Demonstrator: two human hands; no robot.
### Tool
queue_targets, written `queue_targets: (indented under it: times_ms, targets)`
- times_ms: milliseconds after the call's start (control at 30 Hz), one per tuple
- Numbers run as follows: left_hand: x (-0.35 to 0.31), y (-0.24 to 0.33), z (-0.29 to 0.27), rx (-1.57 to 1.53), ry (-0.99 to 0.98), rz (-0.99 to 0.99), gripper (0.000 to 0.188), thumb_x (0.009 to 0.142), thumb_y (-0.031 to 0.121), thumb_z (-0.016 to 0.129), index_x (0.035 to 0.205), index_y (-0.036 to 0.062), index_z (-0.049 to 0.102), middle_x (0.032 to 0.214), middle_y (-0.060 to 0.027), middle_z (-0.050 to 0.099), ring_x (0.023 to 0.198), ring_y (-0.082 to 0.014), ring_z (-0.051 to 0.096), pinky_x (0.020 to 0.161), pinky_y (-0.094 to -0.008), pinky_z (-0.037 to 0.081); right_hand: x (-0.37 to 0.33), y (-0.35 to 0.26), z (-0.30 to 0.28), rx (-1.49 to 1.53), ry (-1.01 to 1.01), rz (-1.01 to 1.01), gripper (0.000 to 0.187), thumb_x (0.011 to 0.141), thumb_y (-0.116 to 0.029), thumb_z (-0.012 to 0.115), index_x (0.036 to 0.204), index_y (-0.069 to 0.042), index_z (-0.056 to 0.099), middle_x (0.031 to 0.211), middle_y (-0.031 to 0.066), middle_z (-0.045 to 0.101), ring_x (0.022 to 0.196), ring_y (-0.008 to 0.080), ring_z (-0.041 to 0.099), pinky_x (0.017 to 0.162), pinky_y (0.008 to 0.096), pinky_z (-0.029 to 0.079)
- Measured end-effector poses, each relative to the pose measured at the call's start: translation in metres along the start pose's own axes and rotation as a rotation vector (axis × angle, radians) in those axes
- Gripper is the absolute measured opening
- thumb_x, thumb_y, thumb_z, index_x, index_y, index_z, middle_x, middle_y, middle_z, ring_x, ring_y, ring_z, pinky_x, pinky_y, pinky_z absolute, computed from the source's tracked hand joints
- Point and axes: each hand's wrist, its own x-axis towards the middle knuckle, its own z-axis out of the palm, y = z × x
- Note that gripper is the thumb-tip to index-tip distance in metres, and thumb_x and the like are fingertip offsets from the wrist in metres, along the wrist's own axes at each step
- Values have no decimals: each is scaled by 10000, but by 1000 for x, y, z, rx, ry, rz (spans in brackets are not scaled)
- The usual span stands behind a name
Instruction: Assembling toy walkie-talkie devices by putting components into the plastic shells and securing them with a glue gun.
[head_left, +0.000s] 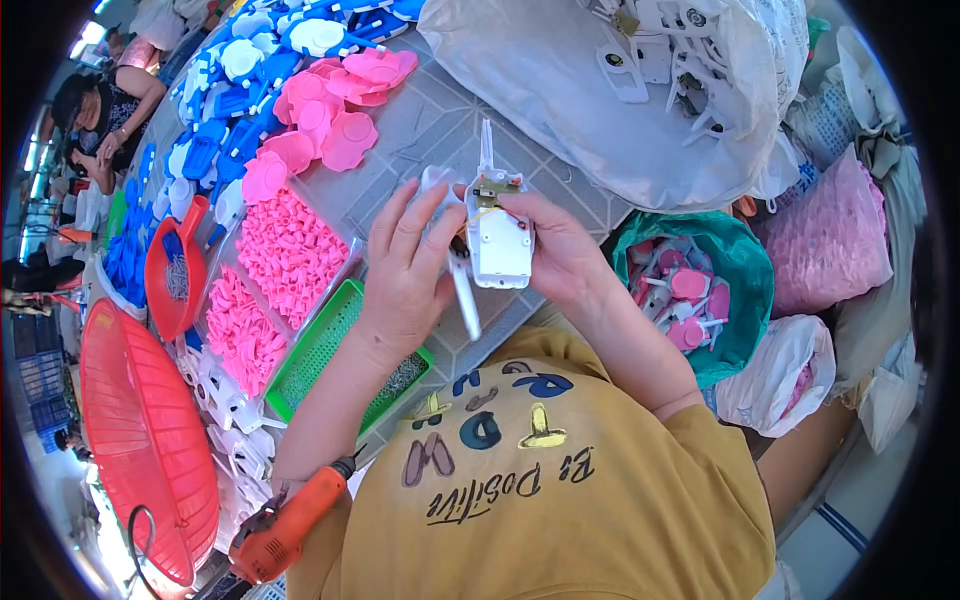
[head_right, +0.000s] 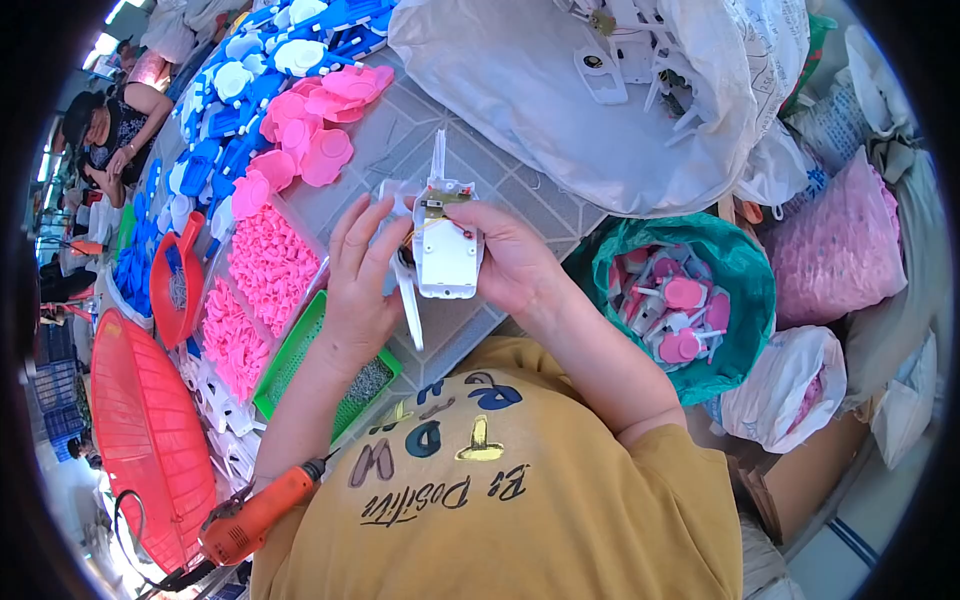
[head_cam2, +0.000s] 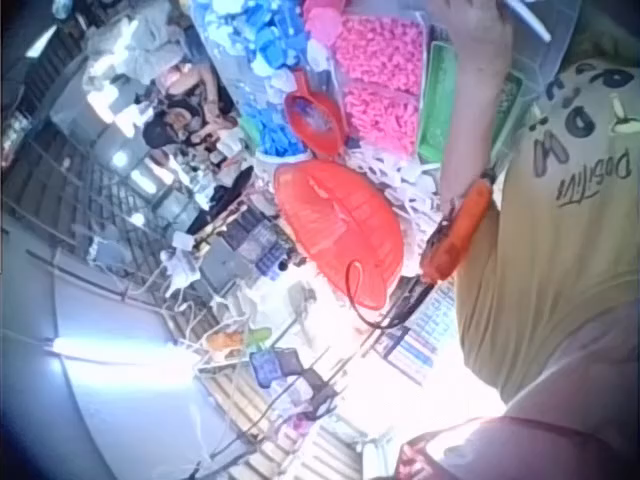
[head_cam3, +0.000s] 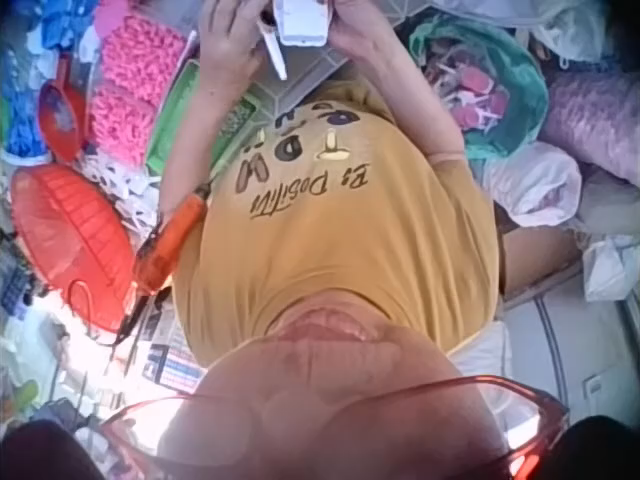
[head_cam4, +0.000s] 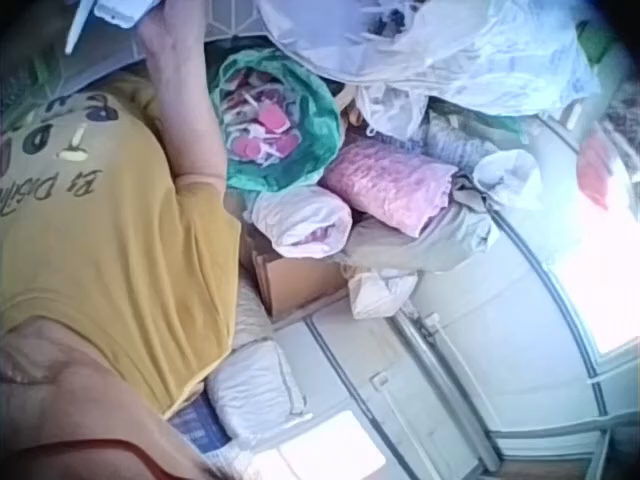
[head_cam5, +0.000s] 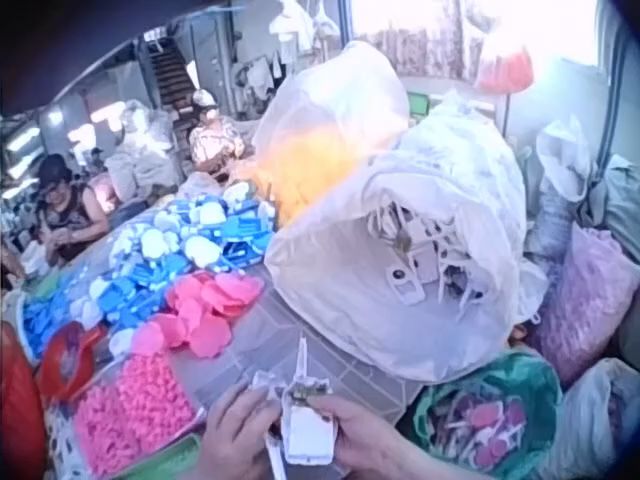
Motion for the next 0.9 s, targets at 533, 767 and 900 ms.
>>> queue_targets:
  times_ms: [533, 767, 900]
  targets:
    - [8, -11, -25, 35, -113, 196, 383, 683, 74, 739, 1044, 88, 611, 1199, -63, 596, 1215, -306, 566, 1093, -566, 354, -16, 2, 15, -676, -107, -225, 629, 782, 36, 617, 1377, -38, 429, 1217, 88, 606, 1100, 177, 619, 940, 325, 501]
    - [12, -7, -40, 49, -110, 312, 370, 670, 134, 745, 1012, 85, 612, 1107, -74, 601, 978, -248, 621, 958, -481, 436, -20, -11, 34, -668, -65, -87, 641, 768, 65, 600, 1381, -25, 438, 1279, 104, 604, 1169, 197, 604, 1009, 345, 472]
    - [11, -5, -37, -145, -95, 179, 274, 742, 125, 707, 1002, 72, 635, 969, -61, 641, 863, -238, 633, 852, -392, 462, -17, -7, 32, -1131, -61, -343, 621, 783, 107, 552, 1377, -25, 430, 1299, 113, 591, 1202, 201, 585, 1006, 343, 472]
